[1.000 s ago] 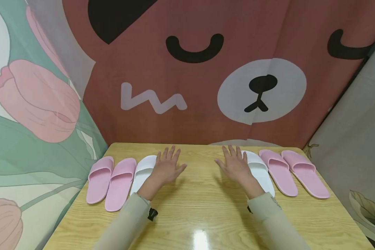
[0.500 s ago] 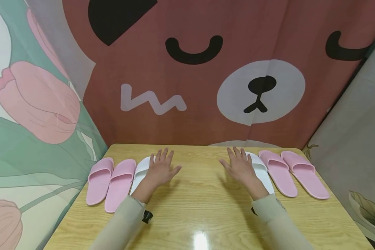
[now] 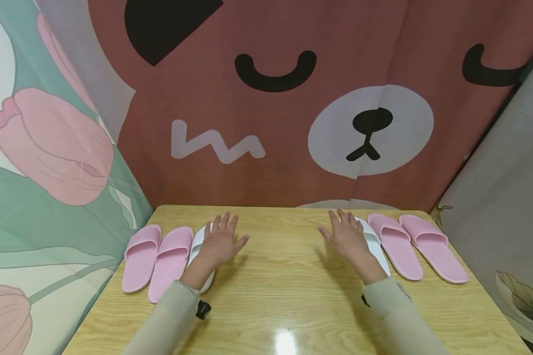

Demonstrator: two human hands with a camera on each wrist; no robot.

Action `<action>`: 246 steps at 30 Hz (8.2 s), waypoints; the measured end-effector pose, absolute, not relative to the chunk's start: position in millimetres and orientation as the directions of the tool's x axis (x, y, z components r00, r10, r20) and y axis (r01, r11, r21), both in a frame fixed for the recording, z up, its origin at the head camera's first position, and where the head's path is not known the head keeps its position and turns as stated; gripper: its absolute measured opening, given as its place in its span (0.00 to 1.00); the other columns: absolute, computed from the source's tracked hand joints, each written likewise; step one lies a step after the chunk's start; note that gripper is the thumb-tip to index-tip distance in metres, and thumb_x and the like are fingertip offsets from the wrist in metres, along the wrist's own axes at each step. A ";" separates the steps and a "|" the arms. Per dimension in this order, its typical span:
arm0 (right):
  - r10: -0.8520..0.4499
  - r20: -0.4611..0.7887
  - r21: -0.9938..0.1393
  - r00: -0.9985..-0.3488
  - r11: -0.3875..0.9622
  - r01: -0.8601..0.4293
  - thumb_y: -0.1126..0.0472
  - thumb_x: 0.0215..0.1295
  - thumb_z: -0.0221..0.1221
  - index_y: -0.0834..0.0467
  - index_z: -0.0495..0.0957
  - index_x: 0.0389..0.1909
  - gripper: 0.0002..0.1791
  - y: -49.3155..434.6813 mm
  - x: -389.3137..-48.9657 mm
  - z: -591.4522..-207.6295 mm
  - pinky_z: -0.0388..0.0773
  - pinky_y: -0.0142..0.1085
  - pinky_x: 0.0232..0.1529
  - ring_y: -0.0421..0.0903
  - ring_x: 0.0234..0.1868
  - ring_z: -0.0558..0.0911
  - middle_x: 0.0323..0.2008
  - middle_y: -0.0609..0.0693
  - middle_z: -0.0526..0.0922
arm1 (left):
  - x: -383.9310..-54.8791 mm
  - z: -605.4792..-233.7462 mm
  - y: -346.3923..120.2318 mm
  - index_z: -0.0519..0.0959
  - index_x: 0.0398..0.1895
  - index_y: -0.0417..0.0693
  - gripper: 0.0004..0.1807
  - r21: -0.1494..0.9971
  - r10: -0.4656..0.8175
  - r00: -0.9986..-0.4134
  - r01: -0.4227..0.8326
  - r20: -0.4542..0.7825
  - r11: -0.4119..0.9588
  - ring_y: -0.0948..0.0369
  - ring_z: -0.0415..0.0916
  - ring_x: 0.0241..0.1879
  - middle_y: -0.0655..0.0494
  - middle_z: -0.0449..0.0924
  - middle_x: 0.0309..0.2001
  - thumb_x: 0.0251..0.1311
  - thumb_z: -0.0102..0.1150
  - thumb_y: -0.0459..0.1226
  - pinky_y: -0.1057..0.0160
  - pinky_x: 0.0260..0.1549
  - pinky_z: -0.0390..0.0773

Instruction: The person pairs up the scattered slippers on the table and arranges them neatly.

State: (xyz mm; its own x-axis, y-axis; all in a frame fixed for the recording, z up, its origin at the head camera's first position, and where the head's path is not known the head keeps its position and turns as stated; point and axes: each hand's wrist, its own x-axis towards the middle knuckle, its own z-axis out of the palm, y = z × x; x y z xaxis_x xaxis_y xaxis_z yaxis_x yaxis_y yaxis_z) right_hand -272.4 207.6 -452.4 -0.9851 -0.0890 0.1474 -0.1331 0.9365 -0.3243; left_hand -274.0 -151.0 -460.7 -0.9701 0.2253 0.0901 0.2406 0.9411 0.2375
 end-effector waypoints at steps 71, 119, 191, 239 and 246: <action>-0.009 0.031 -0.324 -0.999 0.946 -0.019 0.41 0.76 0.49 0.67 0.59 0.75 0.40 248.6 -293.7 -467.5 0.61 0.70 0.64 0.77 0.69 0.60 0.72 0.76 0.57 | -292.3 -477.3 -191.4 0.53 0.79 0.39 0.43 0.322 0.058 -0.998 0.057 0.009 0.945 0.35 0.44 0.76 0.34 0.46 0.79 0.71 0.48 0.56 0.30 0.69 0.50; 0.072 -0.153 -0.312 -0.986 0.943 0.117 0.41 0.75 0.50 0.67 0.54 0.76 0.42 261.0 -307.8 -473.2 0.58 0.72 0.63 0.78 0.68 0.58 0.71 0.76 0.56 | -296.1 -492.7 -191.1 0.54 0.77 0.34 0.47 0.291 0.006 -0.999 -0.004 -0.033 0.957 0.33 0.52 0.72 0.31 0.52 0.76 0.68 0.53 0.57 0.30 0.65 0.57; 0.078 -0.279 -0.334 -0.957 0.927 0.173 0.36 0.69 0.53 0.78 0.54 0.72 0.52 265.3 -315.0 -458.8 0.68 0.66 0.58 0.80 0.61 0.65 0.65 0.83 0.57 | -293.9 -474.7 -180.0 0.58 0.70 0.21 0.47 0.307 -0.080 -0.987 -0.121 -0.142 0.944 0.28 0.58 0.67 0.21 0.64 0.64 0.67 0.51 0.56 0.33 0.59 0.67; 0.099 -0.191 -0.362 -0.977 0.917 0.164 0.33 0.66 0.55 0.70 0.78 0.49 0.39 223.1 -326.8 -447.9 0.76 0.61 0.48 0.74 0.52 0.76 0.56 0.75 0.75 | -316.6 -466.9 -133.8 0.60 0.69 0.23 0.52 0.451 -0.141 -0.987 -0.162 -0.080 0.878 0.34 0.65 0.63 0.25 0.70 0.61 0.63 0.55 0.63 0.41 0.51 0.77; 0.080 -0.181 -0.356 -0.980 0.924 0.141 0.34 0.67 0.55 0.71 0.78 0.51 0.40 216.8 -330.9 -451.4 0.77 0.60 0.48 0.72 0.51 0.78 0.54 0.74 0.77 | -320.4 -466.9 -122.4 0.62 0.68 0.24 0.52 0.463 -0.159 -0.985 -0.174 -0.071 0.869 0.38 0.67 0.60 0.29 0.73 0.58 0.62 0.57 0.63 0.42 0.47 0.78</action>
